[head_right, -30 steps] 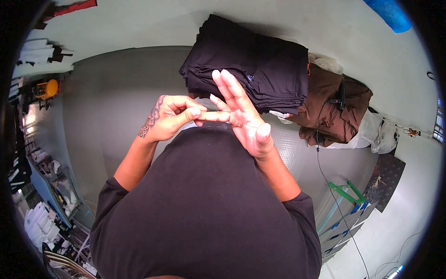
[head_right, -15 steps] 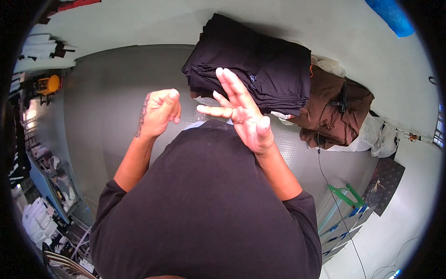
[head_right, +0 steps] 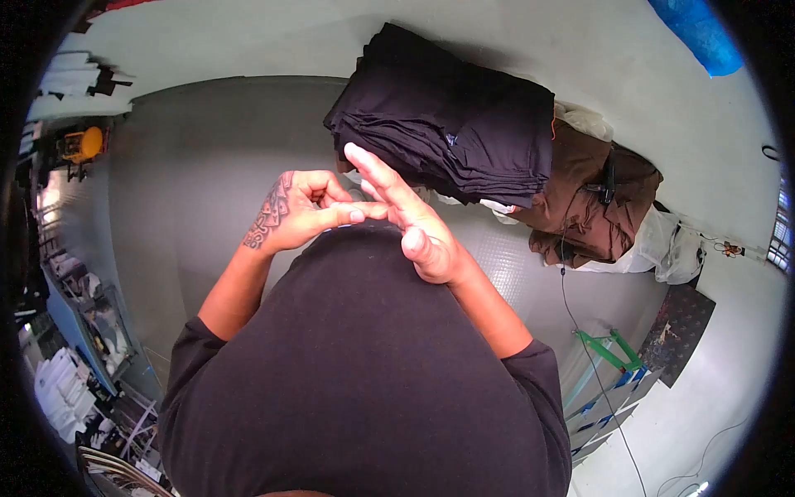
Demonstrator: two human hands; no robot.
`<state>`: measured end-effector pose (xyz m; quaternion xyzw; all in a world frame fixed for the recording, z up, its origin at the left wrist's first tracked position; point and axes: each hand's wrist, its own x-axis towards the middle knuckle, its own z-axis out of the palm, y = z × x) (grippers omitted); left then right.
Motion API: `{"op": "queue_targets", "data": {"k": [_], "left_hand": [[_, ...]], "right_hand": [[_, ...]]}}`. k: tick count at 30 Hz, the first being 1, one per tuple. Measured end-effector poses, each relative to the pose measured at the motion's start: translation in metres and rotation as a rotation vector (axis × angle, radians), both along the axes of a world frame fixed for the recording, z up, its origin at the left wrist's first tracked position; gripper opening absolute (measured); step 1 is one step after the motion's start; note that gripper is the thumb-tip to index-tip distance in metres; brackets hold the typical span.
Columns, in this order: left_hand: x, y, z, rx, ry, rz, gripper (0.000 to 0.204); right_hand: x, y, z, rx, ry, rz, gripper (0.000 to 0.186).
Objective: Picking up a stack of black shirts and placing them one by one onto the boards of a screen printing machine.
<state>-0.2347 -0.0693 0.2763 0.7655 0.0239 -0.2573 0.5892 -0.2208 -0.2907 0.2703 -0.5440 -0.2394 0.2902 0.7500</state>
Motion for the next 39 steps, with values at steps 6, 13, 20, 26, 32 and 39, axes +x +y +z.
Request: {"op": "queue_targets", "data": {"k": [6,13,20,26,32,39], "left_hand": [[-0.009,0.012,-0.023,-0.405,0.099,0.023,0.02],[-0.007,0.021,-0.031,-0.571,0.204,0.087,0.026],[-0.012,0.022,-0.034,-0.572,0.172,0.073,0.029],[-0.009,0.047,-0.044,-0.493,0.12,0.242,0.024],[-0.008,0.056,-0.041,-0.239,0.043,0.427,0.04],[-0.018,0.073,-0.067,-0.063,-0.109,0.461,0.038]], "right_hand": [[-0.003,0.004,0.001,0.057,0.042,-0.002,0.119],[0.002,0.006,0.002,0.037,0.043,0.005,0.117],[0.003,0.007,-0.005,0.042,0.074,-0.027,0.116],[0.011,-0.005,-0.005,0.071,0.092,-0.129,0.12],[0.018,-0.012,-0.008,0.225,0.167,-0.104,0.117],[0.02,-0.001,-0.01,0.547,0.464,-0.007,0.113]]}}
